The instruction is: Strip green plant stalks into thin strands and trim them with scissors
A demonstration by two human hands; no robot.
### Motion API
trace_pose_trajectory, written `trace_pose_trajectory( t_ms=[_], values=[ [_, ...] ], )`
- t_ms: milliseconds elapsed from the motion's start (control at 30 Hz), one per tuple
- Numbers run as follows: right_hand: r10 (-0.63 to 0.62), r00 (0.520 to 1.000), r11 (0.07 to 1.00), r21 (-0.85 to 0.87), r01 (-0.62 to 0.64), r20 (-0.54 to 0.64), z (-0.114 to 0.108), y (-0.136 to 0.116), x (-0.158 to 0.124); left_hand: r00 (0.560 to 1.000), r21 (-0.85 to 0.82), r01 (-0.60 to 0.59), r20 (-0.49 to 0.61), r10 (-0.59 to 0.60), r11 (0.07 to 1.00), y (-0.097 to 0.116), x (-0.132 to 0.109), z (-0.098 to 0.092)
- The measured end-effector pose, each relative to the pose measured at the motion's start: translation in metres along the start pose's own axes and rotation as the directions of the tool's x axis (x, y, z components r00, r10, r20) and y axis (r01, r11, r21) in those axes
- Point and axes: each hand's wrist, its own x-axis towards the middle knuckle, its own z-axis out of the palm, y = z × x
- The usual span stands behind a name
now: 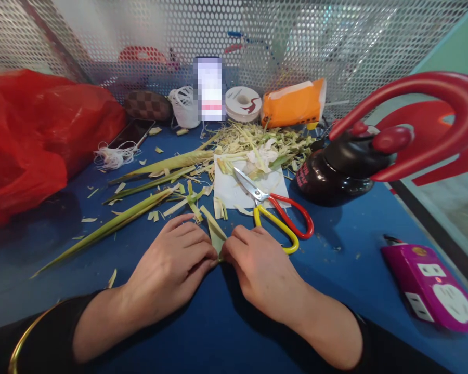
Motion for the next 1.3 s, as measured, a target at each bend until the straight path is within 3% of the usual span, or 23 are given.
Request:
trace_pose_trajectory(
  t_ms=[233,500,633,767,900,1067,1300],
  values=[
    [0.057,0.992,0.998,0.035,-0.053,-0.115,0.005,-0.002,0.000,0.997,-0.026,0.059,-0.055,-0.061,0.998,-0.002,0.000,0.004],
    [-0.072,0.993,0.997,-0.029,0.069,-0.096,-0.002,0.003,0.000,0.982,0.118,-0.129,-0.122,0.143,0.985,-0.001,-0.003,0.002],
    [-0.085,0.995,0.996,-0.010,0.085,-0.047,-0.005,0.005,-0.002,0.979,0.150,-0.162,-0.099,0.178,0.975,0.001,-0.003,0.000],
    [-0.098,0.995,0.990,-0.101,0.094,-0.034,-0.002,0.005,-0.001,0.976,0.166,-0.170,-0.105,0.189,0.971,0.001,-0.001,0.001],
    [-0.100,0.995,0.981,-0.167,0.101,0.017,0.001,0.005,-0.001,0.987,0.075,-0.121,-0.094,0.128,0.990,0.000,-0.001,0.002],
    [-0.043,0.996,0.996,-0.070,0.048,0.073,-0.001,0.003,-0.002,1.000,-0.037,0.020,-0.023,-0.021,0.999,0.002,-0.003,0.002],
    [0.028,0.999,0.999,0.040,-0.026,-0.038,0.003,0.000,0.001,0.993,-0.070,0.095,-0.064,-0.100,0.993,0.001,0.000,0.004]
  ],
)
